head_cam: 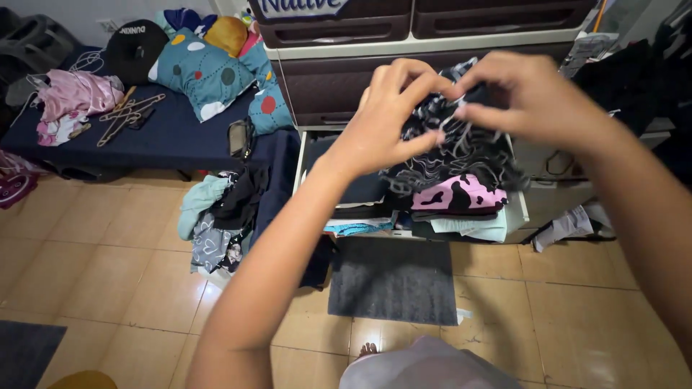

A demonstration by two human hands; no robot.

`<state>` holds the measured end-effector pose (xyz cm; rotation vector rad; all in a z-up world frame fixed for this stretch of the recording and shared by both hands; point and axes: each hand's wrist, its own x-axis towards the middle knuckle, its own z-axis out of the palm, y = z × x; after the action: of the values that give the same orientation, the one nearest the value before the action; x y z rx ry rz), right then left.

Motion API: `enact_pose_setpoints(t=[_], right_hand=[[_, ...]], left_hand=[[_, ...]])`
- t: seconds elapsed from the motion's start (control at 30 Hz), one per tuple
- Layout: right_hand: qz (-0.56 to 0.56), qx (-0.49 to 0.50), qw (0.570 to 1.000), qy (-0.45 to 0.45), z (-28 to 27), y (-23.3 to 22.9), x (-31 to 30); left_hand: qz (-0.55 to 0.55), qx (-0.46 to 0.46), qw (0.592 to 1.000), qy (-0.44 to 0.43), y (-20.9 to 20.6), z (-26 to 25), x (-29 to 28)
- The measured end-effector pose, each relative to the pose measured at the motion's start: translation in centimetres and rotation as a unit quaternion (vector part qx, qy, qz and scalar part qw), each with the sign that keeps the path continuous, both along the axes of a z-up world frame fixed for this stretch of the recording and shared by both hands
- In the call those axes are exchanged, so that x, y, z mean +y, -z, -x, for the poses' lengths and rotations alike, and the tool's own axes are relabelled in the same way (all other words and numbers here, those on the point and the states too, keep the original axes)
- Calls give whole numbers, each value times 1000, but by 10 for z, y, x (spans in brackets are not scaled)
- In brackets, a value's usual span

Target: Organizing and folding clothes into a drawer.

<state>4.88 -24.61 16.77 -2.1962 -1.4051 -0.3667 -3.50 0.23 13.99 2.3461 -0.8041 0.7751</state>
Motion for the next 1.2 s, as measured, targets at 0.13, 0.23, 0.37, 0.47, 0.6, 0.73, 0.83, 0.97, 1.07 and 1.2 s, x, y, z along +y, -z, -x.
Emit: enact_pose_setpoints(t=[0.13,0.23,0.37,0.47,0.6,0.73,0.83,0.97,1.07,1.2], right_hand=[[-37,100,994,4,13,-19,-18],[-53,166,984,33,18,-25,-25],[99,40,989,99,2,-10,-37],[129,25,990,45,-31,12,-67],[-50,213,976,-3,-39,18,-89],[-110,223,968,23,-50,23,-85],[-157,140,977,48,-55,17,-76],[-194,-13,967,166,-75,33,-109],[-190,-88,954,213,-60,58,-129],[-184,-99,959,192,-54,180,-161]], left_hand=[[-25,-62,997,40,20,-16,27],[-164,-144,975,-36,29,-33,44],[-112,63,989,73,3,-31,41],[-54,158,982,91,-27,-8,30],[65,209,965,146,-39,-9,27],[8,106,992,68,17,-100,22],[9,128,992,-18,30,-132,0],[88,26,995,-42,29,-129,-32],[91,-24,995,-36,44,-99,-54],[81,39,995,-44,155,-72,-77]])
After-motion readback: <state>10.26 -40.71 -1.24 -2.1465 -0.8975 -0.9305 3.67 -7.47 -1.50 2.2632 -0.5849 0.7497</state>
